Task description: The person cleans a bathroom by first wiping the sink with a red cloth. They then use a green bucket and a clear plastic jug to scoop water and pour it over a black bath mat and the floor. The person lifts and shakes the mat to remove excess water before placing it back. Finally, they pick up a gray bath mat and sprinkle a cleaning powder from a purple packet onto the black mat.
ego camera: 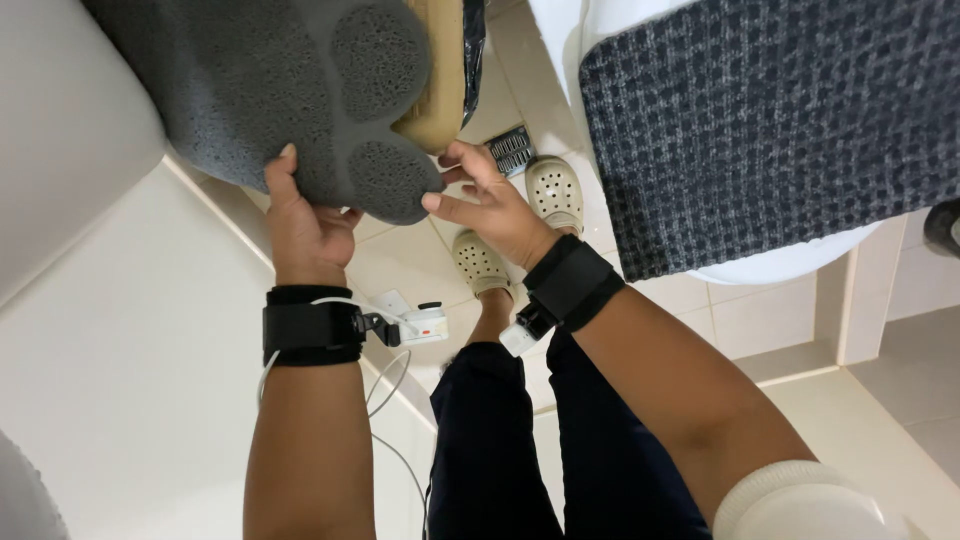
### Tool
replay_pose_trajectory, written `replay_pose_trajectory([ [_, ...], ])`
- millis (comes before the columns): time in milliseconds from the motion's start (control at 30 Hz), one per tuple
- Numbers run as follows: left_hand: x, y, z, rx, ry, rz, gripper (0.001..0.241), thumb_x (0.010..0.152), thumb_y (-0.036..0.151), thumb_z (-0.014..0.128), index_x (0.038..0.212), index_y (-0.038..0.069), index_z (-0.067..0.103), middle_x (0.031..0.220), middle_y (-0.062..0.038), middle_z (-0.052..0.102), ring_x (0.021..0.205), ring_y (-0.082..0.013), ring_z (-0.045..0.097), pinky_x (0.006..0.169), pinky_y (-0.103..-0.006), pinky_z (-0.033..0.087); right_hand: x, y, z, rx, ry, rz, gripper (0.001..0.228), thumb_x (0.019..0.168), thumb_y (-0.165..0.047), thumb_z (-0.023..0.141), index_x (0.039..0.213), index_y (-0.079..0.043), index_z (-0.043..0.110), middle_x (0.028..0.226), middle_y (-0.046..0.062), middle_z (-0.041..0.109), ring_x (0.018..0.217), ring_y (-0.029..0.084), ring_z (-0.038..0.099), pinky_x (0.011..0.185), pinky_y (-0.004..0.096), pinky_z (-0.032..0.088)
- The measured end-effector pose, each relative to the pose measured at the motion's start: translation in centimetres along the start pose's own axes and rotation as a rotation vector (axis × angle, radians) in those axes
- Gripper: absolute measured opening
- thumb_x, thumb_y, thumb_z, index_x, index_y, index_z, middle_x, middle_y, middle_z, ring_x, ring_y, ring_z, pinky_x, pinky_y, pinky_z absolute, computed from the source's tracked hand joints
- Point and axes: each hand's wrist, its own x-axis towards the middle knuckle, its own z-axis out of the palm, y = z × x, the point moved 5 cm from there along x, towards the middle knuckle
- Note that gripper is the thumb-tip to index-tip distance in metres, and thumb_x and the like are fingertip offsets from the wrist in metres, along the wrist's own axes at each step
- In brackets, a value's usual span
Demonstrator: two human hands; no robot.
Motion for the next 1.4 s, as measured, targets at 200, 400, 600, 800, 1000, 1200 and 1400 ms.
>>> replay_pose_trajectory([
  [200,0.0,0.0,0.0,0.001,0.033,-0.002,0.078,0.079,0.044,0.074,0.145,0.015,0.043,0.145,-0.009,0.057,0.134,-0.0341,0.056,0.106,-0.0651,0.042,1.0,5.2,-5.0,0.029,0.130,-0.302,0.039,0.105,-0.009,0.065,0.143,-0.005,0.058,0.125,0.006,0.055,0.116,0.016,0.056,0.101,0.030,0.051],
  [400,-0.3,0.0,0.3,0.008,0.007,0.001,0.078,0.081,0.045,0.074,0.146,0.013,0.043,0.146,-0.011,0.058,0.134,-0.0339,0.056,0.108,-0.0635,0.043,2.2,-3.5,-7.2,-0.546,0.512,-0.521,0.043,0.101,-0.002,0.077,0.142,-0.003,0.062,0.104,0.005,0.060,0.085,0.012,0.060,0.077,0.024,0.055],
  [600,-0.7,0.2,0.4,0.016,-0.023,0.000,0.076,0.081,0.045,0.073,0.145,0.015,0.044,0.145,-0.011,0.059,0.132,-0.0324,0.058,0.104,-0.0623,0.044,5.2,-5.4,-6.4,-0.688,0.480,-0.573,0.029,0.092,-0.003,0.082,0.118,-0.002,0.072,0.095,0.008,0.062,0.076,0.016,0.062,0.068,0.028,0.053],
  [800,-1.1,0.6,0.5,0.003,-0.020,-0.016,0.077,0.084,0.043,0.073,0.147,0.013,0.040,0.146,-0.012,0.058,0.135,-0.0326,0.058,0.107,-0.0640,0.045,3.5,-1.7,-5.5,-0.601,0.434,-0.548,0.003,0.092,0.000,0.078,0.092,-0.003,0.078,0.092,0.008,0.065,0.078,0.019,0.067,0.069,0.029,0.055],
  [1000,-1.0,0.6,0.5,0.006,-0.042,-0.025,0.079,0.082,0.045,0.072,0.148,0.015,0.038,0.147,-0.012,0.057,0.135,-0.0338,0.056,0.107,-0.0630,0.042,1.5,1.1,-3.6,-0.702,0.328,-0.369,0.004,0.086,-0.006,0.078,0.087,-0.010,0.079,0.087,0.009,0.071,0.075,0.022,0.070,0.069,0.033,0.057],
  [1200,-1.0,1.0,0.6,0.032,0.016,-0.054,0.082,0.080,0.045,0.073,0.147,0.016,0.038,0.146,-0.012,0.058,0.136,-0.0329,0.056,0.110,-0.0628,0.039,2.7,6.5,-3.1,-1.154,-0.228,0.061,0.010,0.078,-0.021,0.075,0.079,-0.013,0.080,0.087,0.011,0.074,0.081,0.033,0.070,0.074,0.047,0.056],
  [1400,-0.8,1.2,0.5,0.041,0.026,-0.069,0.081,0.079,0.044,0.073,0.147,0.016,0.039,0.145,-0.009,0.059,0.135,-0.0313,0.056,0.110,-0.0623,0.038,4.4,7.8,-4.7,-1.256,-0.212,0.026,0.022,0.088,-0.026,0.070,0.083,-0.005,0.076,0.085,0.016,0.071,0.080,0.037,0.070,0.073,0.051,0.055],
])
